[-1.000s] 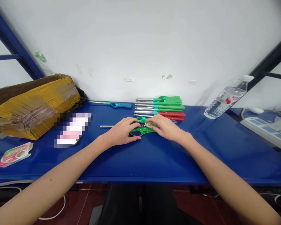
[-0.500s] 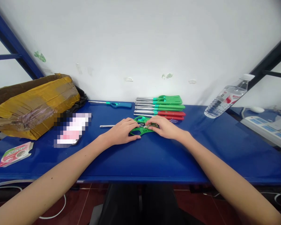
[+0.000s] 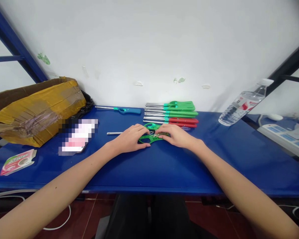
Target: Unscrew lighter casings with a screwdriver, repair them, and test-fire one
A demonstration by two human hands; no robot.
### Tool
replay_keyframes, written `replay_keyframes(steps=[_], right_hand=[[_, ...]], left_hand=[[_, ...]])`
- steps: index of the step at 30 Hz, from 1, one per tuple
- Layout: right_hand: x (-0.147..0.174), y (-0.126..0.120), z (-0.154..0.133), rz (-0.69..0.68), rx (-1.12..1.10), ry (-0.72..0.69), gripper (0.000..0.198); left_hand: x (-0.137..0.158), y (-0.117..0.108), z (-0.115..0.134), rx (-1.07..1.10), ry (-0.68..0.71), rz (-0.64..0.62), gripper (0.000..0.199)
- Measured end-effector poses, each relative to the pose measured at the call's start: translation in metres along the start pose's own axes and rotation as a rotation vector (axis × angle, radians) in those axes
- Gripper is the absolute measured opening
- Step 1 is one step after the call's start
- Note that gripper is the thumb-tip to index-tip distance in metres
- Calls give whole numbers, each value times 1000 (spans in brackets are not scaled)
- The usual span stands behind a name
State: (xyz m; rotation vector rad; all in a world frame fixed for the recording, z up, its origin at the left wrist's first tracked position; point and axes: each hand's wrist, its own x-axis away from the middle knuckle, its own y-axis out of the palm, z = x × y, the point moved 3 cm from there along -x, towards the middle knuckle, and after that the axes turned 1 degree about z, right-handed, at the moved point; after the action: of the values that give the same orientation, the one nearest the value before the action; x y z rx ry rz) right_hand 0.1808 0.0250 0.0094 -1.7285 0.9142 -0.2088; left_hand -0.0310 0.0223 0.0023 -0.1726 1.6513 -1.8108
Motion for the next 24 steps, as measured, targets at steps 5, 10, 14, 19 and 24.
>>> replay_keyframes(steps=[5,10,14,19,24], right_hand=[[1,1,-1,-4,29,-2,21],[2,1,-1,-16,51,6,22],[2,-1,-1,-18,67,10,23],[2,-1,-3,-9,86,4,23],[-2,-1,-7,5,95,38,22]], left_hand=[[1,0,-2,-6,17,9,39],[1,2,-2,13,37,10,36],[2,3,0,16,52,-5,36],[2,3,2,-7,53,-18,39],[1,3,4,-6,80,-16,39]])
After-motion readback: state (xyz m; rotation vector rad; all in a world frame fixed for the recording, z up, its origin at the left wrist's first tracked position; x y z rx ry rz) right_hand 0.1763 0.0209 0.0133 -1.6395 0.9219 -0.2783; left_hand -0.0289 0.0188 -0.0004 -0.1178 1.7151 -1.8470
